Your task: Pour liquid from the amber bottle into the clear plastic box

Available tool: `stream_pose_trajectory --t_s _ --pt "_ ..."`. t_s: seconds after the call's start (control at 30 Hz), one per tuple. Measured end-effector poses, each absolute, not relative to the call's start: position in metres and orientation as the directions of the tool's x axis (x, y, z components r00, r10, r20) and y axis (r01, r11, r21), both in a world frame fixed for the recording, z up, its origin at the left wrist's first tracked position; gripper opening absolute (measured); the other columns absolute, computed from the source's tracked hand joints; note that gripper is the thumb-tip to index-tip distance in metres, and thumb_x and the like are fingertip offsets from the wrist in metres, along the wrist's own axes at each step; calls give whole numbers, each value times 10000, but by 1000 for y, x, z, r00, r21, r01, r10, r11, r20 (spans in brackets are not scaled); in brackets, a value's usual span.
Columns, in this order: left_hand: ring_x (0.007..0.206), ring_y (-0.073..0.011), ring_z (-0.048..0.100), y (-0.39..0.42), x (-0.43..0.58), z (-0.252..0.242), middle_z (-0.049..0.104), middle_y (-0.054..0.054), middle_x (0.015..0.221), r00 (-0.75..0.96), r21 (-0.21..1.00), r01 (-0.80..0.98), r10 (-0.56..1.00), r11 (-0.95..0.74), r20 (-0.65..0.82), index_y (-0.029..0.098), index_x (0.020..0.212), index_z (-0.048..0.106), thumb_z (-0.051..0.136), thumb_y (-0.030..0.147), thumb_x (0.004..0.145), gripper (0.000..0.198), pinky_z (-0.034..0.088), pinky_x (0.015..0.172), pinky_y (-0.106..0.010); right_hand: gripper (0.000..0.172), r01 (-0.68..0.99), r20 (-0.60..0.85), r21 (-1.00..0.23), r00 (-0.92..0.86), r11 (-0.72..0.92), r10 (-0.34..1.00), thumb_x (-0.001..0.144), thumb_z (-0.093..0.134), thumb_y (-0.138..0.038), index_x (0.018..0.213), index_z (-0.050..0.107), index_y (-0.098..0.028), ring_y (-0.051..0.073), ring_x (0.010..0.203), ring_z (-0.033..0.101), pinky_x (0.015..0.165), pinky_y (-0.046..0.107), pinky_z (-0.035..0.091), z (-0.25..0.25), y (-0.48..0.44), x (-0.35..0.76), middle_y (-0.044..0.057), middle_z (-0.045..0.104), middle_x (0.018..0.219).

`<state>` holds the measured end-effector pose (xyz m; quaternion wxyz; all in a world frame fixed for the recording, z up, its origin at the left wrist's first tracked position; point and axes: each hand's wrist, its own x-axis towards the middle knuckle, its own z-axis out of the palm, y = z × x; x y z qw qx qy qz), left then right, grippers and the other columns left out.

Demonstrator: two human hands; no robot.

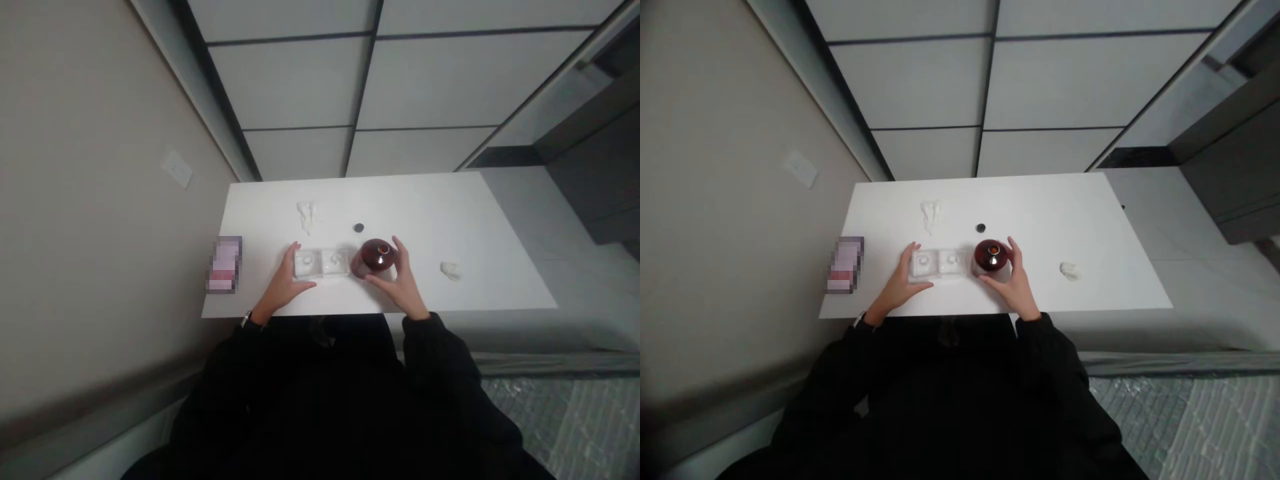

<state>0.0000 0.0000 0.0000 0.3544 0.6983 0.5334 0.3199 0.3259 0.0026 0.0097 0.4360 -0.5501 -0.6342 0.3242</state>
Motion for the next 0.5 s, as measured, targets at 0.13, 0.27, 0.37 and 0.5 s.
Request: stream_pose_trajectory --t_s 0.13,0.27,0.37,0.5 --pt "1428 -343 551 4 6 -11 577 -147 1506 91 812 576 995 -95 52 227 1472 459 889 369 768 837 404 1235 -535 843 477 230 -862 60 174 971 757 855 -599 1435 554 -199 367 1339 610 1179 602 456 9 -10 321 176 640 1437" --pt "1261 -309 666 -6 0 -4 691 -92 1315 22 813 577 997 -73 74 226 1319 570 907 396 734 696 514 1130 -492 752 481 237 -862 101 161 966 733 885 -553 1338 611 -200 350 1221 671 1106 579 522 19 -33 326 149 708 1309" --pt "1270 -300 662 -22 -4 3 678 -92 1344 1 843 536 999 -38 45 237 1336 554 905 422 729 725 544 1097 -481 756 460 230 -871 75 171 970 727 898 -535 1341 609 -201 348 1207 681 1094 563 538 21 -51 323 144 710 1304" --pt "1296 -308 652 -39 -3 20 660 -107 1377 37 858 513 999 -28 10 241 1348 541 884 421 764 701 591 1028 -480 738 424 216 -883 -14 202 976 745 889 -529 1355 609 -223 351 1243 676 1108 551 542 17 -63 304 136 705 1333"
